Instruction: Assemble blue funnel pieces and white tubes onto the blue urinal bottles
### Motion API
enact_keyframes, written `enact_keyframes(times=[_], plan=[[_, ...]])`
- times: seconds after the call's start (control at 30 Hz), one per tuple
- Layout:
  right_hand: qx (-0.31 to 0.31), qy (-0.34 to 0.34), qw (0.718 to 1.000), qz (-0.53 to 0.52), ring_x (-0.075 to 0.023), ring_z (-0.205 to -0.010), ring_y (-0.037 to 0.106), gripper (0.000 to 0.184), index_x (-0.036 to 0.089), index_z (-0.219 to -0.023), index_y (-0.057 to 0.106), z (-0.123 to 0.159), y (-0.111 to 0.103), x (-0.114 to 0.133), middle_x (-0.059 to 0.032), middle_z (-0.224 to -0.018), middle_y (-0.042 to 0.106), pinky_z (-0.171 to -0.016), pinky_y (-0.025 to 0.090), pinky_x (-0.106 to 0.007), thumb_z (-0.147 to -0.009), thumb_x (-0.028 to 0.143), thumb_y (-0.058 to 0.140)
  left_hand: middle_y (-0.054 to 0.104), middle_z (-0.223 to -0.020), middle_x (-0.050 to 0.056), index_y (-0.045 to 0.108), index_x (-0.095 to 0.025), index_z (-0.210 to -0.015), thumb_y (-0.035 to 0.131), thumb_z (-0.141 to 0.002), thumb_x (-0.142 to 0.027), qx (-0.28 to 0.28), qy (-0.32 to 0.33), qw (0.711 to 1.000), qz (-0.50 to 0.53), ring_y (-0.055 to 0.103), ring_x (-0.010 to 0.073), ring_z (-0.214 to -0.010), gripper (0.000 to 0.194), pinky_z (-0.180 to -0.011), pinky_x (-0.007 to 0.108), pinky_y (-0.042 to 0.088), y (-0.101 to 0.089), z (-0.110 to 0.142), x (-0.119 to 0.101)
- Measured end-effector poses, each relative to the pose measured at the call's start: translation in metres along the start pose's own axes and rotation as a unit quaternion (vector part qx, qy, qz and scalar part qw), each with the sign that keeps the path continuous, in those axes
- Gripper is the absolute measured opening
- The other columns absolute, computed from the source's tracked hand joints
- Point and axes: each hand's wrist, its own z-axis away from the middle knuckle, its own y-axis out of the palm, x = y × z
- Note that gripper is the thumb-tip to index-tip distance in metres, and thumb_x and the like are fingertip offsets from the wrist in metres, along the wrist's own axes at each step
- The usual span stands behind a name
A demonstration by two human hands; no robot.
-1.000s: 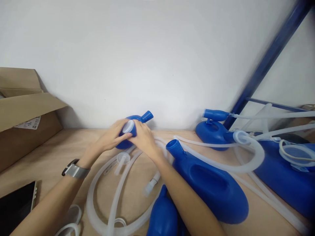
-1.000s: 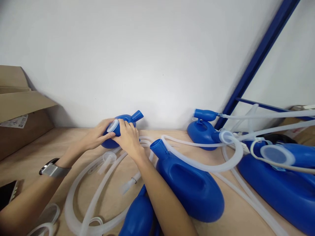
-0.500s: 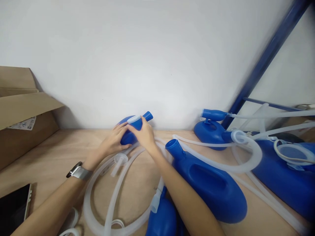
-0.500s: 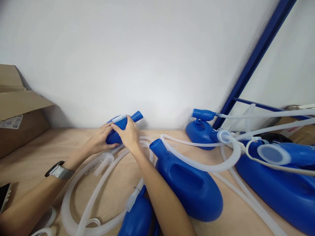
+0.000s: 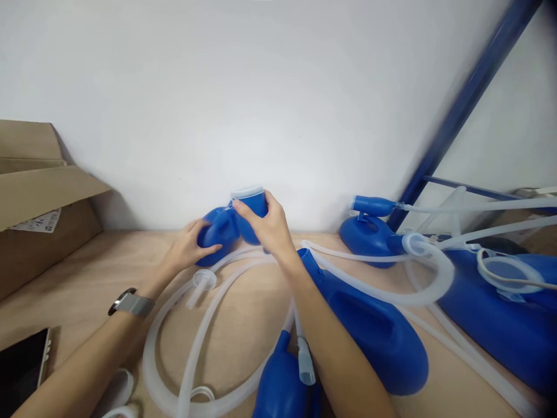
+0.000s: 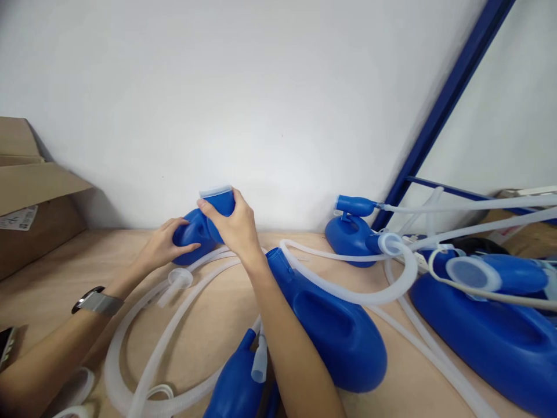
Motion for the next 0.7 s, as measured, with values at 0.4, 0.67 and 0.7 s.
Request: enact_keyframes(times=[0.4,0.67,0.7], plan=[[0.182,0.11,0.976,-0.05,-0.0223,-0.104,0.072,0.034,0.017,-0.1,0.076,-0.004,-0.028,0.02,-0.0059,-0.108,0.079,-0.092,0.055,-0.032,-0.083,0.047,0.077,0.065,-0.145,0.014,0.065,-0.022,-0.133,0.067,-0.077,-0.073,0.076,-0.028,0.994,0.07,0.06,0.0372,-0.132,0.076,-0.11,0.048,0.052,-0.079,-0.014,-0.06],[0.147,-0.051,0.986,0.056,-0.0225,-0.109,0.07,0.038,0.02,-0.114,0.073,0.001,-0.028,0.028,-0.0046,-0.115,0.076,-0.1,0.052,-0.035,-0.088,0.048,0.073,0.081,-0.098,0.009,0.075,-0.018,-0.1,0.065,-0.088,-0.065,0.038,-0.087,0.973,0.209,0.077,0.0289,-0.09,0.05,-0.083,0.04,0.064,-0.099,-0.004,-0.13],[0.135,-0.075,0.984,0.089,-0.0232,-0.111,0.069,0.041,0.02,-0.117,0.073,0.003,-0.026,0.03,-0.0055,-0.118,0.075,-0.102,0.051,-0.036,-0.088,0.048,0.074,0.081,-0.098,0.009,0.074,-0.018,-0.098,0.064,-0.088,-0.064,0.045,-0.092,0.969,0.226,0.077,0.0285,-0.09,0.048,-0.084,0.04,0.064,-0.096,-0.005,-0.131]])
